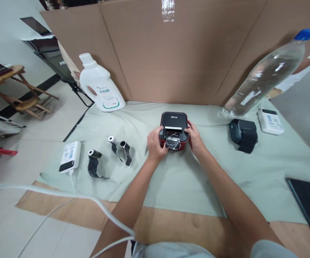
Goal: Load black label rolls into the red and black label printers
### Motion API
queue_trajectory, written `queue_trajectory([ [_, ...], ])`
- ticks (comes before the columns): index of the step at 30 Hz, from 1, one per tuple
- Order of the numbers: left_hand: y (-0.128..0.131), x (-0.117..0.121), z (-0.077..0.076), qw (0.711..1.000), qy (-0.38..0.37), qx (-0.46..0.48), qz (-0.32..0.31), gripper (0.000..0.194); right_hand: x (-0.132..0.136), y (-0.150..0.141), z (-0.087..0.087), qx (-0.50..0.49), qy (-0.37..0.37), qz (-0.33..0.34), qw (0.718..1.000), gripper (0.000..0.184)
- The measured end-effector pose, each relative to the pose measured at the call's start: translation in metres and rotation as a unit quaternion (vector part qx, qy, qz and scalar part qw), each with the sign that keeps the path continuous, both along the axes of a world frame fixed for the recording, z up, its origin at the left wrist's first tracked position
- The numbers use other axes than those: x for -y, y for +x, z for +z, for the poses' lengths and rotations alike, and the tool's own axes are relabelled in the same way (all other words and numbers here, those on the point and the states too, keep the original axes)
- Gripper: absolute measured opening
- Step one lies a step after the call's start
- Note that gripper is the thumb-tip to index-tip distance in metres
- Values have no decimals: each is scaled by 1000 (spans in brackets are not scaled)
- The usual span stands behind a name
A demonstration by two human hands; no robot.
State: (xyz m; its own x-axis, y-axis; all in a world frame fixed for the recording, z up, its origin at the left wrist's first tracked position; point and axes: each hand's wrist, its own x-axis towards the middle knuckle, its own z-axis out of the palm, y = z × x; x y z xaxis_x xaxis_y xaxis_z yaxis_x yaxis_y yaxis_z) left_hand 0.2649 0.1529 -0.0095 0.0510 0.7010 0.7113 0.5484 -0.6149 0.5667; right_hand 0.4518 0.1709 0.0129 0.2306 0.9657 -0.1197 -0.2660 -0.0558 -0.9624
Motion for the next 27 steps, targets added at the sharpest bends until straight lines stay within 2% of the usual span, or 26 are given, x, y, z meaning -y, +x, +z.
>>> queue_trajectory([
  [4,-2,0,-1,999,-8,18,-25,60,8,1,-5,28,28,-9,999,58],
  [7,3,2,-5,994,-63,83,-45,65,27,9,-12,42,67,35,996,57],
  [9,9,2,-7,978,-141,147,-52,66,41,15,-16,88,93,86,988,66],
  [11,15,-2,-7,951,-218,208,-69,62,49,18,-16,177,112,113,971,78],
  [13,15,-9,-3,928,-261,251,-92,57,48,14,-14,256,127,105,952,85],
  [15,6,-20,8,915,-269,282,-104,54,37,2,-7,287,150,90,942,86],
  [18,-32,-44,33,913,-254,306,-95,52,4,-34,8,287,204,107,930,85],
  [22,-112,-84,67,909,-224,344,-71,52,-49,-111,31,284,254,164,910,83],
  [24,-156,-100,75,899,-227,372,-42,53,-71,-156,37,277,254,191,907,87],
  [27,-211,-114,74,875,-253,413,6,58,-94,-216,38,276,236,236,902,91],
])
